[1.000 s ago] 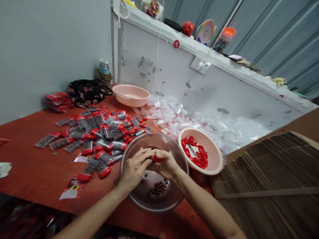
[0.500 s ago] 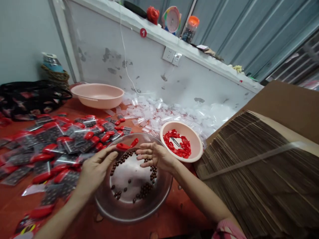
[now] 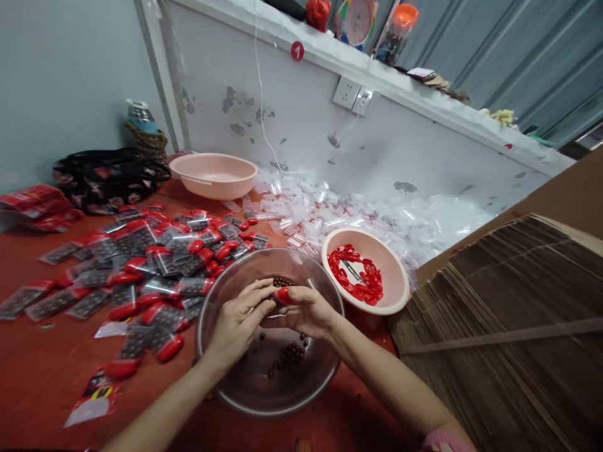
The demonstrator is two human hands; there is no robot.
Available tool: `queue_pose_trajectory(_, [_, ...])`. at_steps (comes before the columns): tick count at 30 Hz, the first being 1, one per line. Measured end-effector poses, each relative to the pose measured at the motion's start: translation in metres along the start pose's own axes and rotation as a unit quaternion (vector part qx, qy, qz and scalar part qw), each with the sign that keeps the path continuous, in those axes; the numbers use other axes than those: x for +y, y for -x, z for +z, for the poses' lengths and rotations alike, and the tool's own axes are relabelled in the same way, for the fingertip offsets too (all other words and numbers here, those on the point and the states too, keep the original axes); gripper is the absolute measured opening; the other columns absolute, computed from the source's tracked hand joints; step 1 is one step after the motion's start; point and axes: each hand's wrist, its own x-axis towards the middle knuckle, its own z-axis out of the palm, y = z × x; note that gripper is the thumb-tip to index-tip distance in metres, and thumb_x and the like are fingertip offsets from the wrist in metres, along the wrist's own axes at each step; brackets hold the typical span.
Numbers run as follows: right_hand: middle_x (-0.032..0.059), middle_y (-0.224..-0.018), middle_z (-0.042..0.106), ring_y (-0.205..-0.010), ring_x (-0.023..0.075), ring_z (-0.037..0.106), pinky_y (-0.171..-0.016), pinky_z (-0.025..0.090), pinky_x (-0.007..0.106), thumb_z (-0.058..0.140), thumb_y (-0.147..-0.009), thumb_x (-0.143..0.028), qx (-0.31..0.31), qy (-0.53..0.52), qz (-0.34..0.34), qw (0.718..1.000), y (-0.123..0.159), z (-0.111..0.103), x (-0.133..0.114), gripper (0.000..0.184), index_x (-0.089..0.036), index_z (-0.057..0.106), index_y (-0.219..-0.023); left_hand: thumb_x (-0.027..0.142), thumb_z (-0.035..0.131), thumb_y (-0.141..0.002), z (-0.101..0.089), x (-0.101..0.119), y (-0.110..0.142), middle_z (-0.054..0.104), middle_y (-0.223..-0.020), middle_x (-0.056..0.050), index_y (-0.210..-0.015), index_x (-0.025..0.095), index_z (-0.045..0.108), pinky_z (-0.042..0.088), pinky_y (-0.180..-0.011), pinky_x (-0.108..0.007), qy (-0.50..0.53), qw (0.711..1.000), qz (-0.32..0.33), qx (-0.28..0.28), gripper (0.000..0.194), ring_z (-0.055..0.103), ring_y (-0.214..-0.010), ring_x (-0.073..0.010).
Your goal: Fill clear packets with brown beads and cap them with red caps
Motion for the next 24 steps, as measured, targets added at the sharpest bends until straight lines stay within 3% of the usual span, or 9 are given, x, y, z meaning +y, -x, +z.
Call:
queue_pose_trajectory(6, [0.0019, -0.071, 0.063, -0.076, 0.0182, 0.057, -0.083, 0.043, 0.043, 0.057, -0.064, -0.023, 0.069, -0.021, -0.066, 0.995, -0.009, 0.005, 0.011, 0.014, -0.015, 0.062, -0.074, 0.025, 0.055, -0.076, 0.001, -0.004, -0.001, 0.064, -0.109, -0.002, -0.097, 0.026, 0.068, 0.031, -0.103, -0.039, -0.033, 0.998, 0.047, 0.021, 0.025, 0.05, -0.113, -0.0222])
queue_pose_trajectory(11, [0.0054, -0.081, 0.064, -0.082, 0.0187, 0.058, -0.082, 0.043, 0.042, 0.054, -0.075, -0.038, 0.048, 0.012, 0.0, 0.999, -0.009, 0.003, 0.008, 0.028, -0.016, 0.061, -0.091, 0.028, 0.055, -0.076, -0.004, -0.002, -0.005, 0.063, -0.111, -0.003, -0.097, 0.023, 0.068, 0.038, -0.097, -0.035, 0.01, 1.0, -0.023, 0.011, 0.025, 0.055, -0.107, -0.022])
queue_pose_trajectory(14, [0.0074, -0.09, 0.062, -0.088, 0.0198, 0.058, -0.081, 0.043, 0.043, 0.057, -0.073, -0.049, 0.013, 0.053, 0.031, 0.998, -0.005, 0.002, -0.002, 0.043, -0.018, 0.058, -0.102, 0.029, 0.056, -0.075, -0.007, 0.001, -0.007, 0.065, -0.107, -0.004, -0.1, 0.021, 0.067, 0.041, -0.094, -0.035, 0.049, 0.997, -0.063, 0.006, 0.028, 0.057, -0.103, -0.0227])
queue_pose_trajectory(16, [0.0088, -0.097, 0.061, -0.091, 0.0199, 0.057, -0.08, 0.044, 0.042, 0.057, -0.072, -0.055, 0.008, 0.09, 0.03, 0.995, -0.006, 0.0, -0.013, 0.049, -0.018, 0.056, -0.105, 0.031, 0.057, -0.074, -0.013, 0.002, -0.011, 0.067, -0.105, -0.004, -0.1, 0.02, 0.066, 0.044, -0.091, -0.036, 0.057, 0.996, -0.07, 0.005, 0.029, 0.059, -0.1, -0.0234])
queue_pose_trajectory(18, [0.0091, -0.1, 0.06, -0.089, 0.018, 0.058, -0.079, 0.045, 0.038, 0.057, -0.073, -0.053, 0.041, 0.152, -0.013, 0.988, -0.012, -0.008, -0.028, 0.047, -0.018, 0.056, -0.105, 0.033, 0.058, -0.074, -0.027, 0.002, -0.02, 0.068, -0.102, -0.004, -0.099, 0.02, 0.067, 0.045, -0.089, -0.036, 0.039, 0.996, -0.066, 0.035, 0.029, 0.06, -0.097, -0.0234])
queue_pose_trajectory(20, [0.0078, -0.098, 0.06, -0.085, 0.0151, 0.059, -0.078, 0.046, 0.034, 0.057, -0.076, -0.048, 0.102, 0.26, -0.089, 0.956, -0.026, -0.023, -0.049, 0.04, -0.018, 0.057, -0.103, 0.035, 0.059, -0.073, -0.049, 0.001, -0.034, 0.068, -0.102, -0.002, -0.099, 0.021, 0.066, 0.046, -0.089, -0.035, -0.006, 0.993, -0.056, 0.108, 0.03, 0.06, -0.097, -0.0229])
queue_pose_trajectory(21, [0.0067, -0.096, 0.061, -0.082, 0.0139, 0.059, -0.077, 0.046, 0.032, 0.057, -0.077, -0.044, 0.138, 0.335, -0.128, 0.923, -0.036, -0.033, -0.061, 0.037, -0.017, 0.058, -0.102, 0.035, 0.06, -0.073, -0.063, 0.001, -0.042, 0.067, -0.104, -0.001, -0.102, 0.022, 0.065, 0.045, -0.09, -0.036, -0.037, 0.986, -0.051, 0.153, 0.032, 0.06, -0.098, -0.0226])
queue_pose_trajectory(23, [0.006, -0.096, 0.062, -0.082, 0.0144, 0.059, -0.075, 0.047, 0.031, 0.051, -0.081, -0.038, 0.185, 0.512, -0.166, 0.822, -0.06, -0.057, -0.084, 0.03, -0.017, 0.058, -0.101, 0.036, 0.057, -0.075, -0.09, -0.001, -0.057, 0.065, -0.109, 0.001, -0.109, 0.022, 0.061, 0.042, -0.094, -0.037, -0.1, 0.967, -0.036, 0.232, 0.037, 0.057, -0.103, -0.0222])
queue_pose_trajectory(24, [0.0062, -0.094, 0.063, -0.082, 0.0154, 0.059, -0.074, 0.047, 0.031, 0.048, -0.083, -0.034, 0.203, 0.62, -0.164, 0.74, -0.073, -0.068, -0.094, 0.027, -0.016, 0.058, -0.102, 0.037, 0.054, -0.078, -0.102, -0.001, -0.062, 0.061, -0.116, 0.003, -0.116, 0.023, 0.056, 0.038, -0.098, -0.038, -0.132, 0.961, -0.024, 0.24, 0.04, 0.053, -0.109, -0.0221])
